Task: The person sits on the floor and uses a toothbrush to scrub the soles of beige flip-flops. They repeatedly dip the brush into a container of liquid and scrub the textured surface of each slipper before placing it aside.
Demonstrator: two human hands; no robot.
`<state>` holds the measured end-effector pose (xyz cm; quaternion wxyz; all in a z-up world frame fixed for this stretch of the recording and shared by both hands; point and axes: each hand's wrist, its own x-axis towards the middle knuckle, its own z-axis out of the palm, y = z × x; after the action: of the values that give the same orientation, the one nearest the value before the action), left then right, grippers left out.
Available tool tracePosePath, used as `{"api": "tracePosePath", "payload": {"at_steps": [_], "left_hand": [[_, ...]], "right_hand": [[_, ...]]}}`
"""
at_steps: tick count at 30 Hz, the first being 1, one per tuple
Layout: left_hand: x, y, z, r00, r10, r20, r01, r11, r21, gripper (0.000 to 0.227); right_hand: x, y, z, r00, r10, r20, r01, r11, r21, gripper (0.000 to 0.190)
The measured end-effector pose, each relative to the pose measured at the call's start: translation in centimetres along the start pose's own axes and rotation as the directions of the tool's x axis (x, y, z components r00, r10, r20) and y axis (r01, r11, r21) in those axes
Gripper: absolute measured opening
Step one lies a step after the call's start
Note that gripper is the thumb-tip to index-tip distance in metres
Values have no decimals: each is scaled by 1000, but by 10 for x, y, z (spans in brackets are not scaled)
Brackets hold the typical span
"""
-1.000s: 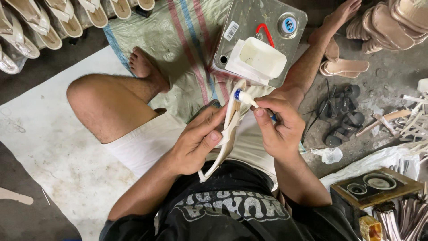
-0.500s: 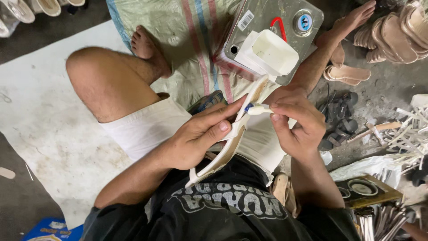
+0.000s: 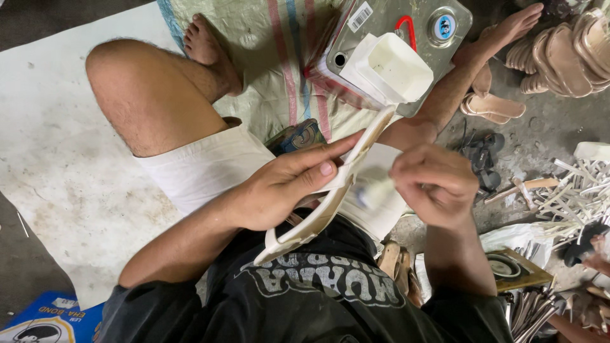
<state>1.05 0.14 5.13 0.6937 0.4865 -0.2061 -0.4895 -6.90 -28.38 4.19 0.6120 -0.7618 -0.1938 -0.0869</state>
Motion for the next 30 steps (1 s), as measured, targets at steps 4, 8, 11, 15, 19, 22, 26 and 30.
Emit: {"api": "tracePosePath", "payload": {"at_steps": [4,8,11,15,19,22,26,30], "left_hand": [[11,-16,-12,1000,-16,-14,15,996,-86,64],[12,-29,-16,999,41,-34,-47,984,-172,53],[10,-33,-13,992,0,-125,-25,979,-202,29],[5,-30,-9,996,-5,-92,-13,981,-194,23],[5,-25,-7,992,-68,-109,44,978,-203,24],[5,-25,-4,990,47,-134,-66,987,-147,24],[4,-25,-4,992,-23,-124,0,984,-180,24],[4,-25,-2,993,6,-119,-23,990,-140,25]], "right_hand": [[-11,-5,-4,990,127,-55,-80,850,520,14],[-16,-7,16,908,299,-295,-195,922,334,17],[-13,-8,30,931,200,-304,-274,935,-225,14],[-4,-8,38,953,129,-276,-223,913,-343,12],[1,-9,40,959,110,-262,-205,908,-366,13],[0,-11,38,977,99,-191,-162,922,-350,14],[-2,-10,35,972,106,-211,-167,939,-300,13],[-5,-4,35,965,117,-233,-189,930,-315,12]]}}
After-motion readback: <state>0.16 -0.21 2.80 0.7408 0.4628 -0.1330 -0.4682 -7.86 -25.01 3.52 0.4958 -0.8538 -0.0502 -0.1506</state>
